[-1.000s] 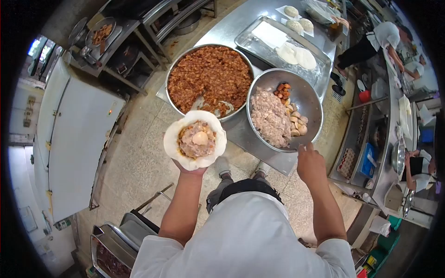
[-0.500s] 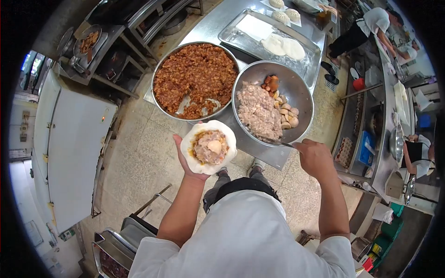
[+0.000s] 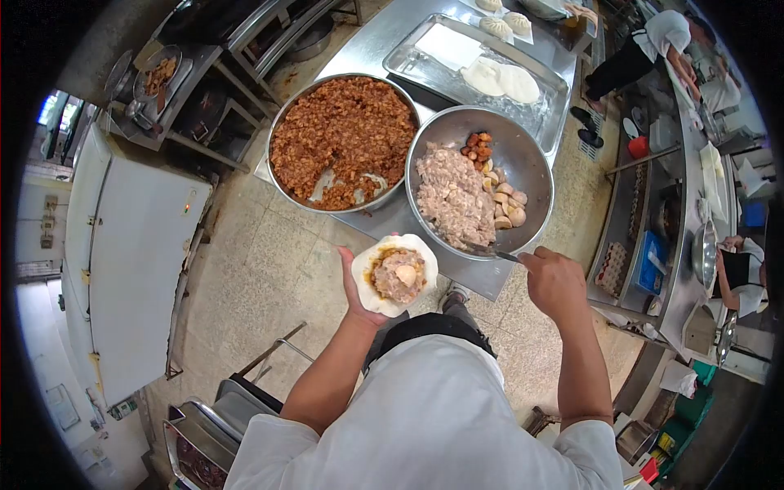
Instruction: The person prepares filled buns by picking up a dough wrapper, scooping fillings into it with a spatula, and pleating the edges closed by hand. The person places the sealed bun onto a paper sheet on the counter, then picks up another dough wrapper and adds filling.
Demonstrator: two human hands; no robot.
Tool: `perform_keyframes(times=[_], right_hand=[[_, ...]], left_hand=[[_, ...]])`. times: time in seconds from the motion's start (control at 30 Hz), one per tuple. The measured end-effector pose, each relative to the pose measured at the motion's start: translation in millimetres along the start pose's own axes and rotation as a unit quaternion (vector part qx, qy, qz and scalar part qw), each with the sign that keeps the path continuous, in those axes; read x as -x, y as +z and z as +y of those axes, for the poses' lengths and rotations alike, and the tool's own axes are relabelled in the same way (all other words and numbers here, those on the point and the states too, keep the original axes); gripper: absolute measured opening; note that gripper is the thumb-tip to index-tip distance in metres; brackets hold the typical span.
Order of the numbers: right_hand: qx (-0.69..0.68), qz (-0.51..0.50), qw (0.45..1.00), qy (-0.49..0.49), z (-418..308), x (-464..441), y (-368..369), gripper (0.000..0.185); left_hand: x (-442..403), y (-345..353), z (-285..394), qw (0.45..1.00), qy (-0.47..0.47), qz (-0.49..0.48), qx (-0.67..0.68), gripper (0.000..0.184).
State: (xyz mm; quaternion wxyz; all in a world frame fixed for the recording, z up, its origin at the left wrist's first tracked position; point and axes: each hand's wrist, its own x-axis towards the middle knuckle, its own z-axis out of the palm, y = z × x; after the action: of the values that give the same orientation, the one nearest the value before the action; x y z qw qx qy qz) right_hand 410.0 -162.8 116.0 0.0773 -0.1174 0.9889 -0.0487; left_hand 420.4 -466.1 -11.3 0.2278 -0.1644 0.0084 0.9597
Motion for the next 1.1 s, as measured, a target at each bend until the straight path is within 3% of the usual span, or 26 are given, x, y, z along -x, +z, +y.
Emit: perform_keyframes(times=[0.17, 0.33, 0.4, 0.57, 0.67, 0.77, 0.9, 0.97, 1.03, 1.07, 1.1], right_hand=[[-0.007, -0.022, 1.0, -0.004, -21.0, 6.7, -5.1, 0.024], [-0.032, 0.006, 0.999, 0.006, -24.8, 12.2, 6.0, 0.026], [-0.063, 0.019, 0.998, 0.004, -23.0, 15.6, 8.5, 0.026], [-0.301, 0.075, 0.951, 0.007, -28.0, 23.2, 15.9, 0.031], [-0.357, 0.13, 0.925, -0.012, -47.4, 23.5, 34.5, 0.034], [-0.396, 0.113, 0.911, -0.017, -62.4, 22.6, 42.1, 0.034], [-0.307, 0.147, 0.94, 0.0, -49.1, 31.1, 3.2, 0.031], [-0.316, 0.151, 0.936, 0.03, -44.4, 36.4, -21.6, 0.032], [-0.134, 0.12, 0.979, 0.098, -43.7, 33.7, -35.5, 0.025], [-0.001, 0.04, 0.99, 0.136, -51.0, 25.8, -33.4, 0.016], [-0.001, 0.045, 0.989, 0.138, -52.5, 17.8, -21.4, 0.016]], left_hand=[[-4.6, -13.1, -13.0, 0.997, -0.016, 0.074, -0.022, 0.103], [-10.5, -18.5, -18.0, 0.996, -0.019, 0.075, -0.038, 0.111], [-11.8, -19.1, -18.5, 0.999, -0.022, 0.047, -0.006, 0.112], [-11.3, -4.9, -14.9, 1.0, -0.002, -0.023, 0.001, 0.108], [-18.5, 3.3, -9.5, 0.998, 0.013, -0.064, 0.01, 0.104], [-28.8, 18.4, -4.9, 0.993, 0.02, -0.119, 0.012, 0.098], [-34.5, 37.6, 8.5, 0.993, 0.028, -0.117, -0.014, 0.098], [-31.1, 56.4, 12.2, 0.99, 0.079, -0.12, -0.003, 0.101], [-34.4, 57.1, 27.8, 0.99, 0.091, -0.106, -0.03, 0.103], [-37.0, 48.3, 40.2, 0.991, 0.014, -0.107, -0.08, 0.103], [-40.4, 39.4, 47.0, 0.984, -0.064, -0.107, -0.131, 0.104]])
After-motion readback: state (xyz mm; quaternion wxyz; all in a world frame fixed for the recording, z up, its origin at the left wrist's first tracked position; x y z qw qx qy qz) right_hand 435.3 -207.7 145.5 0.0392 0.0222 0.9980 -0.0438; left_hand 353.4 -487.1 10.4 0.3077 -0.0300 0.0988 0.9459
